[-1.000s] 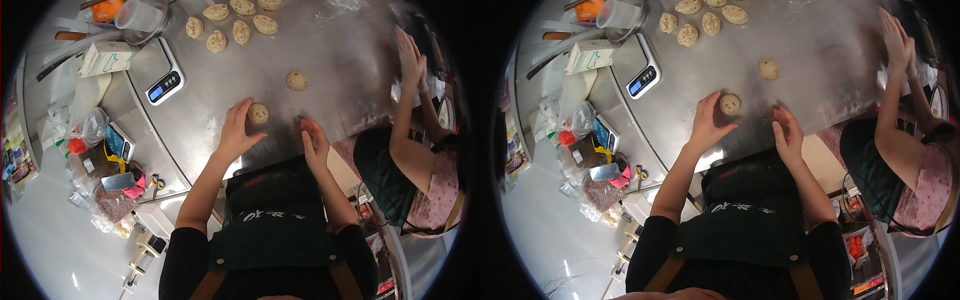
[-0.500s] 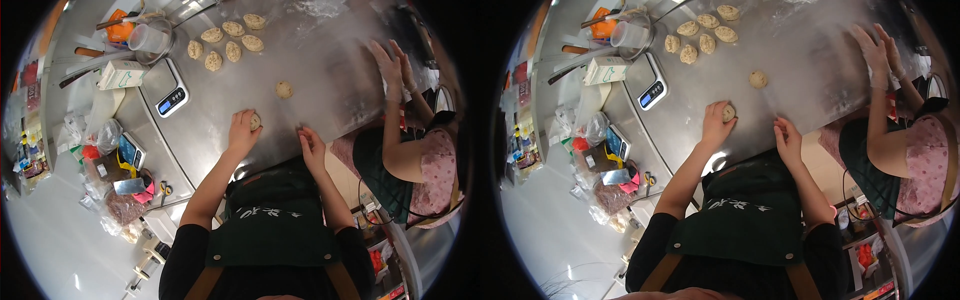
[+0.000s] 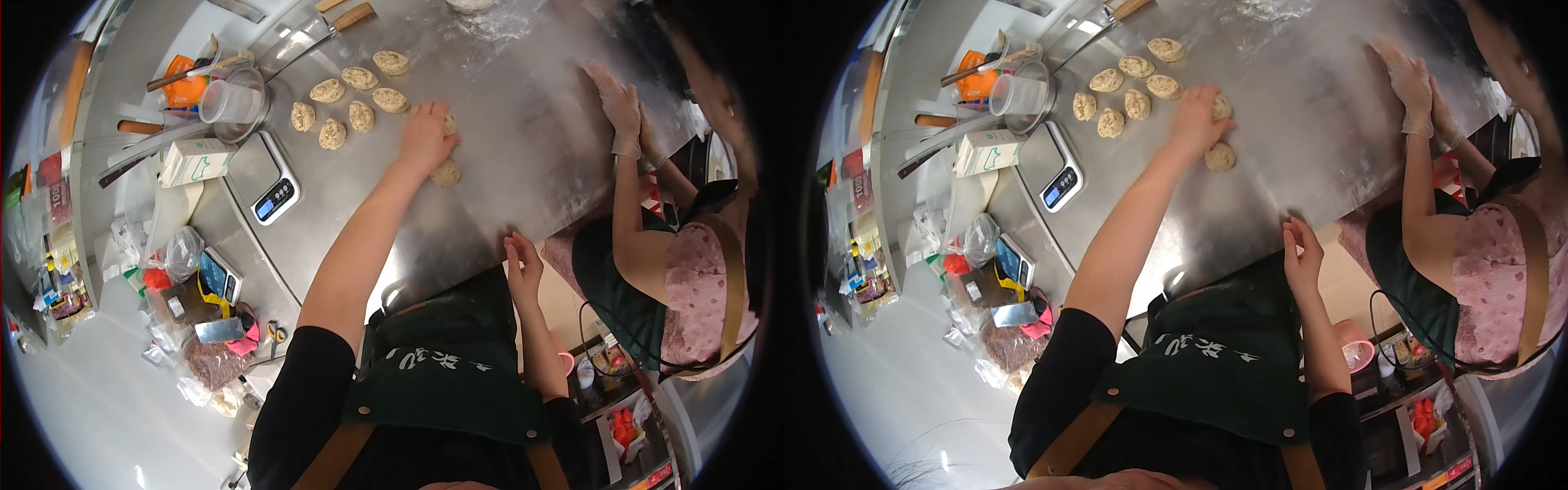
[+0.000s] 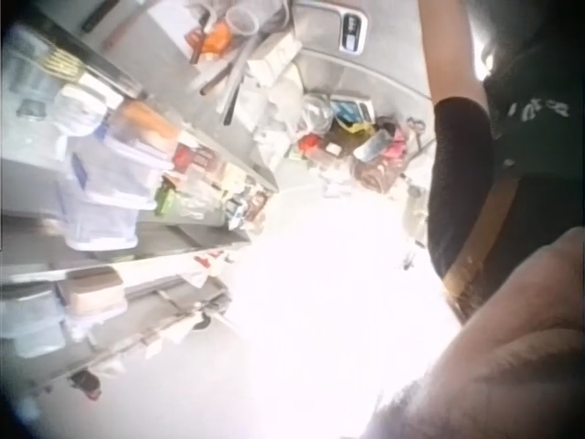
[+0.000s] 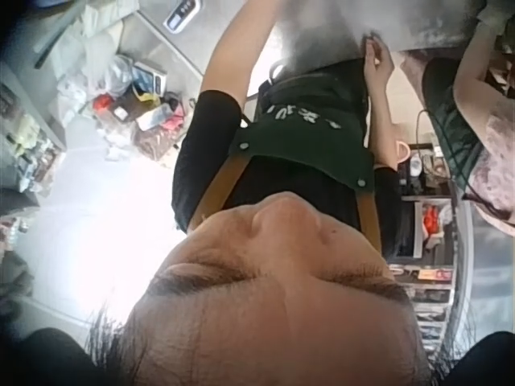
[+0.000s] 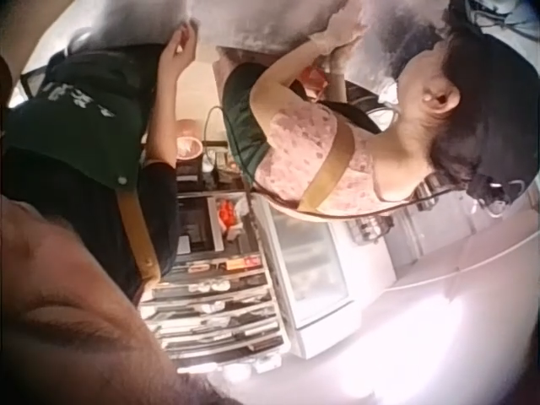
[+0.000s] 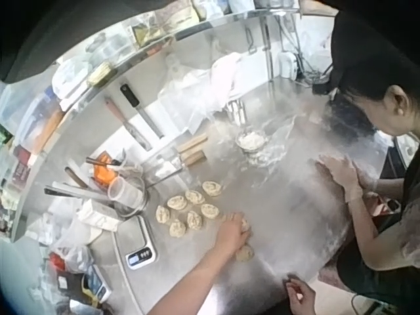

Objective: Manually shaping and rolling small portions of dough into round buns on a metal work table.

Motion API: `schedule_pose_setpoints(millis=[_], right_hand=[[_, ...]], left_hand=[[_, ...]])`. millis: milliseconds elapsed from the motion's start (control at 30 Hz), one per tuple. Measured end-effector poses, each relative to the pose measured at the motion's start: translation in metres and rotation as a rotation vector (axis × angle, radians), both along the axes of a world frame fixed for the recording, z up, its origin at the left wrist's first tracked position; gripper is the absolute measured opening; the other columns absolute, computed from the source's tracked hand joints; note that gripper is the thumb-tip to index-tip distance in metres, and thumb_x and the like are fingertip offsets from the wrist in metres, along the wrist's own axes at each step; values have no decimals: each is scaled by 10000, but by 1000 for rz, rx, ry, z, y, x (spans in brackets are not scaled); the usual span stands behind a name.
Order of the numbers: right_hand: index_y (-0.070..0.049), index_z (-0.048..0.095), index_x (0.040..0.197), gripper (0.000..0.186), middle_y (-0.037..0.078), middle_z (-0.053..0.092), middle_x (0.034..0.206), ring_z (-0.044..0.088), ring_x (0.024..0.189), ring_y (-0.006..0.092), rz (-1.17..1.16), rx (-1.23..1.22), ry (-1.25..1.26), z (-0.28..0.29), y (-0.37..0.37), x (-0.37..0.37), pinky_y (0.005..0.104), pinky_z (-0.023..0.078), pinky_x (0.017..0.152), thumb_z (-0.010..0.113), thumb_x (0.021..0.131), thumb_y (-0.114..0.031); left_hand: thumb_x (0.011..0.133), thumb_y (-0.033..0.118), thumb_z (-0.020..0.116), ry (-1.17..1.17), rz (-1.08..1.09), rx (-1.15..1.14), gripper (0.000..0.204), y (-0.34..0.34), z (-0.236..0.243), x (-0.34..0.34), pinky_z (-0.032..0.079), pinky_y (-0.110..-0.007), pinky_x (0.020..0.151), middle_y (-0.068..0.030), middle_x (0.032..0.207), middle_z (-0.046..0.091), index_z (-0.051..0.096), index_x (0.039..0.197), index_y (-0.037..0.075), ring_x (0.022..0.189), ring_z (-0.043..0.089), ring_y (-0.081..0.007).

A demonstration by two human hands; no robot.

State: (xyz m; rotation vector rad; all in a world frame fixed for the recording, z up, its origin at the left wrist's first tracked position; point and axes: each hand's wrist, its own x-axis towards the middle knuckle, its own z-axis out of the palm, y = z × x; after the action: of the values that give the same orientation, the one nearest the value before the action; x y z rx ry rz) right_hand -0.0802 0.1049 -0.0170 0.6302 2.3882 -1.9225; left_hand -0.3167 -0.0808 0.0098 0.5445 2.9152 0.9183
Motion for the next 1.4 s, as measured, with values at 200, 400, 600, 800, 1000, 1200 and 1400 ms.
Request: schedule_pose_setpoints(millis=[200, 400, 600, 800, 1000, 1200, 1400], right_hand=[[18, 551, 1186, 274, 120, 654, 1047, 627, 967, 167, -39, -9, -77, -4, 11, 2, 271, 476, 870, 551, 928, -73], [18, 544, 1194, 276, 125, 646, 1064, 621, 976, 170, 1, -42, -114, 1, 6, -12, 271, 472, 884, 542, 934, -73], [16, 549, 1193, 275, 117, 652, 1058, 621, 962, 157, 40, -95, -49, 9, -11, -33, 260, 476, 855, 546, 935, -81], [17, 552, 1191, 278, 114, 659, 1042, 626, 941, 149, 105, -90, 37, 18, -27, -48, 263, 483, 836, 553, 932, -86], [20, 572, 1160, 261, 125, 665, 1025, 634, 927, 160, 332, -39, 55, 24, -56, -55, 281, 497, 810, 565, 918, -78], [4, 590, 1099, 245, 153, 658, 958, 651, 872, 245, 658, 121, 201, 36, -106, -58, 323, 513, 750, 614, 860, -43], [-7, 567, 1128, 348, 174, 620, 1036, 610, 909, 346, 911, 287, 418, 37, -150, -57, 399, 503, 759, 649, 790, -30]], left_hand=[[673, 195, 787, -39, -58, 22, 575, -4, -2, 1, 400, -408, 949, -142, 1196, 534, 547, 1171, 37, 1131, 461, -328], [663, 162, 781, 262, 36, -212, 572, -52, 12, -27, 410, -400, 931, -101, 1201, 539, 555, 1180, 67, 1112, 494, -292], [701, 47, 665, 225, -114, -338, 366, -71, -6, -50, 445, -372, 854, -80, 1036, 550, 584, 1058, 63, 1029, 515, -263], [682, 66, 725, 278, -16, -295, 369, -79, 19, -3, 457, -392, 833, -89, 1045, 547, 575, 1019, 74, 1002, 518, -282], [646, 105, 758, -45, 198, -269, 434, -111, 39, 114, 462, -394, 829, -124, 1016, 548, 577, 1039, 77, 955, 520, -315], [647, 92, 759, -164, 366, -70, 469, -100, 29, 215, 464, -404, 814, -138, 1015, 543, 570, 1075, 58, 949, 523, -332], [635, 74, 762, -2, 560, -108, 475, -137, 14, 212, 460, -406, 795, -143, 997, 548, 570, 1068, 35, 910, 523, -333]])
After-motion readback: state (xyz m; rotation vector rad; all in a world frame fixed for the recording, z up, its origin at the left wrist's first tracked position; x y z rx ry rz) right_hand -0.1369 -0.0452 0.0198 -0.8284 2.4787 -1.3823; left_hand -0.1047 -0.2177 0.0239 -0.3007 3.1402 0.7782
